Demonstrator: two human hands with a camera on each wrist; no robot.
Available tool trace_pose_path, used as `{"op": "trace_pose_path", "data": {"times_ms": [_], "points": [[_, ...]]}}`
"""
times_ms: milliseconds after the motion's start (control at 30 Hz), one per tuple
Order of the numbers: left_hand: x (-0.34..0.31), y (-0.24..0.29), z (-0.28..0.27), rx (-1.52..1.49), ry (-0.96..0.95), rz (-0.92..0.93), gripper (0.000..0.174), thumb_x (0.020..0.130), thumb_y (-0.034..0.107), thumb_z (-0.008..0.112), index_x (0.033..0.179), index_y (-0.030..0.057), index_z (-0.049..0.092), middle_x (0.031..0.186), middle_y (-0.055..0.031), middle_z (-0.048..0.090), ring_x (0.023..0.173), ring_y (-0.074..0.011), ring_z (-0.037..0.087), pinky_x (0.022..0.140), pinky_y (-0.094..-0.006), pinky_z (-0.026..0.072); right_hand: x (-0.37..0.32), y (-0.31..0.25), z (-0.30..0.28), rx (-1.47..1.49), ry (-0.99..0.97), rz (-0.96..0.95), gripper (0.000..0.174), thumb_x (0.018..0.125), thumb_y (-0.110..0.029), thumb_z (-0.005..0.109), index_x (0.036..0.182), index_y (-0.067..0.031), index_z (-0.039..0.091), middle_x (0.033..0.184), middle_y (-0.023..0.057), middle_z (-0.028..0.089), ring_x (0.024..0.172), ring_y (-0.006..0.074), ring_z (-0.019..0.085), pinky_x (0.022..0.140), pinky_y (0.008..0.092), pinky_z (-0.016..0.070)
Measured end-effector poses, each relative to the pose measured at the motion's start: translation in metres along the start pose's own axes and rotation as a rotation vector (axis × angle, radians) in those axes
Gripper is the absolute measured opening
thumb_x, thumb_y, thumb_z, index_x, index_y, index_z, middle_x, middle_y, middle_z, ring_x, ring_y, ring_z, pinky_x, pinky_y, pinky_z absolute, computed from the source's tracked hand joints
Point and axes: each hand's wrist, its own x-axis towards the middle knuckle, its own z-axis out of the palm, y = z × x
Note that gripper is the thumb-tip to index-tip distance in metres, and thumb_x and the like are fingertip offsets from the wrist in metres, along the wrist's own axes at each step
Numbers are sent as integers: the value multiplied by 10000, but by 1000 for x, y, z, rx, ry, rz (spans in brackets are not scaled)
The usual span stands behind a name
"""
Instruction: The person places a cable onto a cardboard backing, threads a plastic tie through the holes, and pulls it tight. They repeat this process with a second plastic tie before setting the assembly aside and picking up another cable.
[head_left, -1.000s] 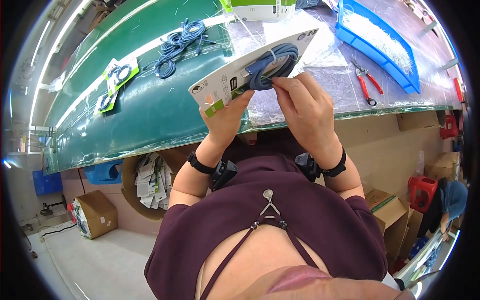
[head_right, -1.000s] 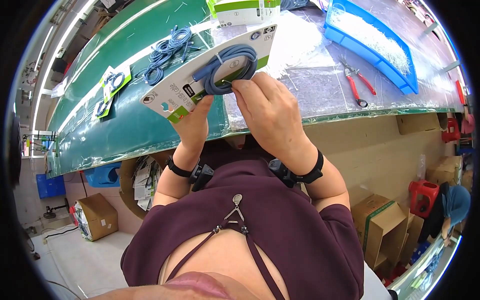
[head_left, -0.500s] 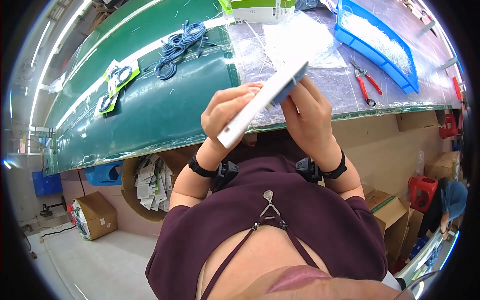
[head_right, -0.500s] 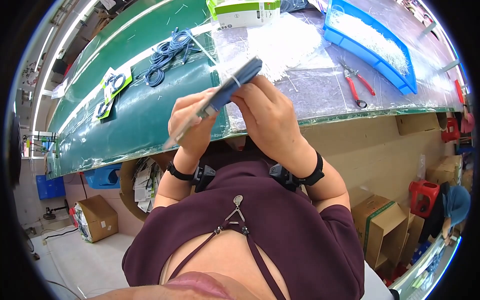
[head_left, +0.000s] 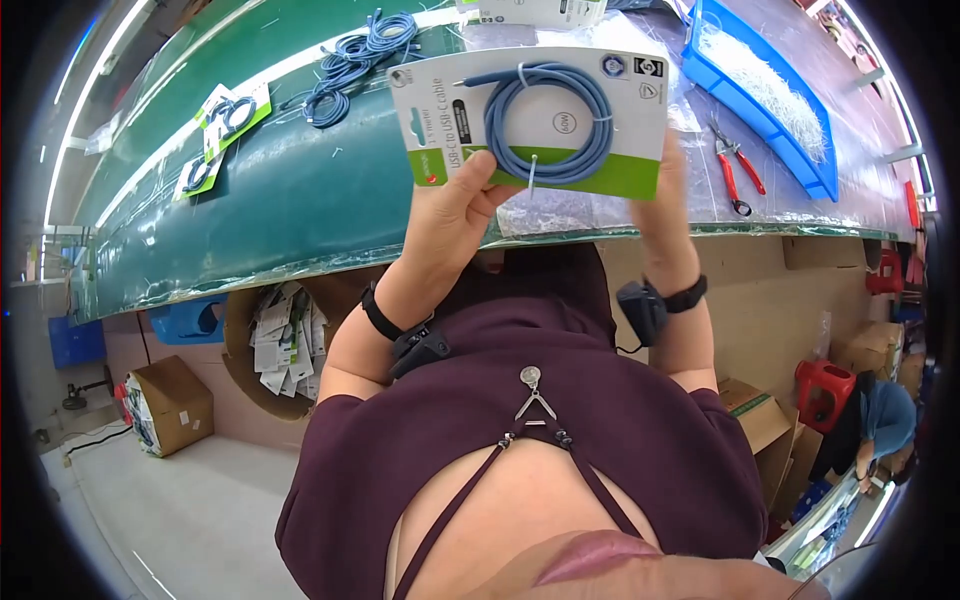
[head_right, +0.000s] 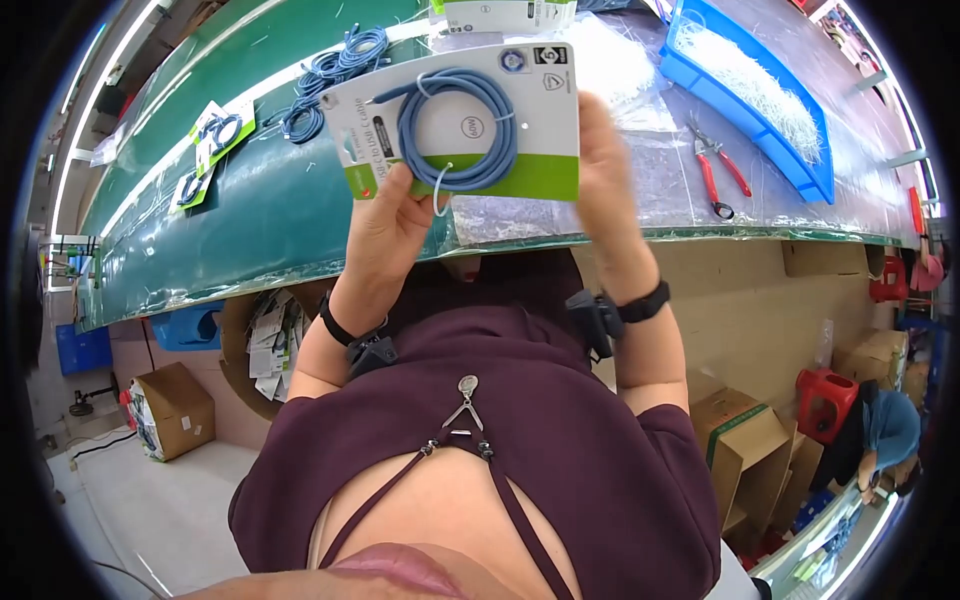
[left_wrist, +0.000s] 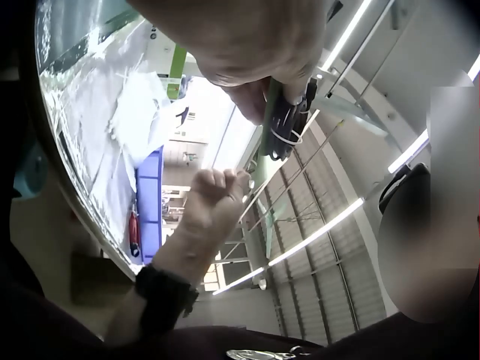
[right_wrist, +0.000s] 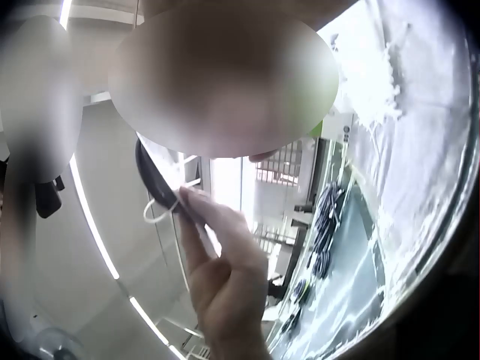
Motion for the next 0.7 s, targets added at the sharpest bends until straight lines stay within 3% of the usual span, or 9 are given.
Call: {"op": "trace_pose_path", "data": {"times_ms": [33,100,133,233,267,367,500,700], "points": [[1,-4,-1,-58,-31,-58,367,917,57,574,1263,40,454,1164,-108,588,1029,-241,627,850,-414,566,-1,9,3,-4,3,1,311,893,-25,575,1196,5,512,1044,84,623,956,135,592,808,258,476],[1,-8,-1,-115,-56,-118,376,927,61,560,1282,46,436,1177,-101,581,1047,-237,620,864,-414,562,-4,26,13,-603,-59,-360,338,893,-30,560,1225,4,510,1128,106,592,1041,170,559,883,289,459],[0,-8,1,-117,-27,-138,375,927,64,560,1280,47,436,1174,-101,582,1050,-234,619,873,-416,559,-5,28,12,-601,-63,-354,338,893,-30,560,1225,4,510,1128,106,592,1041,170,559,883,289,459],[-1,-10,2,-116,33,-172,373,927,70,562,1277,50,436,1169,-103,585,1055,-229,617,891,-420,552,-5,33,11,-92,-88,-29,380,856,-25,599,1224,7,508,1179,126,566,1080,203,539,924,327,447],[-1,-12,0,-136,47,-182,373,927,72,561,1278,51,436,1173,-104,583,1054,-231,618,891,-420,552,-5,37,10,-91,-93,-25,380,856,-25,599,1224,7,508,1179,126,566,1080,203,539,924,327,447],[-3,-23,-4,-190,78,-203,373,929,77,560,1280,54,434,1182,-107,580,1051,-235,619,892,-419,552,-2,47,6,-718,-108,-236,431,835,-49,646,1237,-1,499,1203,120,551,1111,208,527,950,343,436],[0,-29,-9,-233,88,-226,337,951,112,536,1275,53,466,1200,-101,597,1081,-227,608,943,-417,513,4,63,16,-636,8,-362,386,802,-70,669,1162,22,565,1079,151,624,982,269,599,852,361,477],[8,-33,-15,-215,89,-195,340,928,63,558,1254,31,465,1132,-111,608,1018,-236,631,905,-434,541,2,90,-1,-385,42,-149,404,823,-79,656,1198,15,539,1113,143,609,1005,258,589,859,355,473]]}}
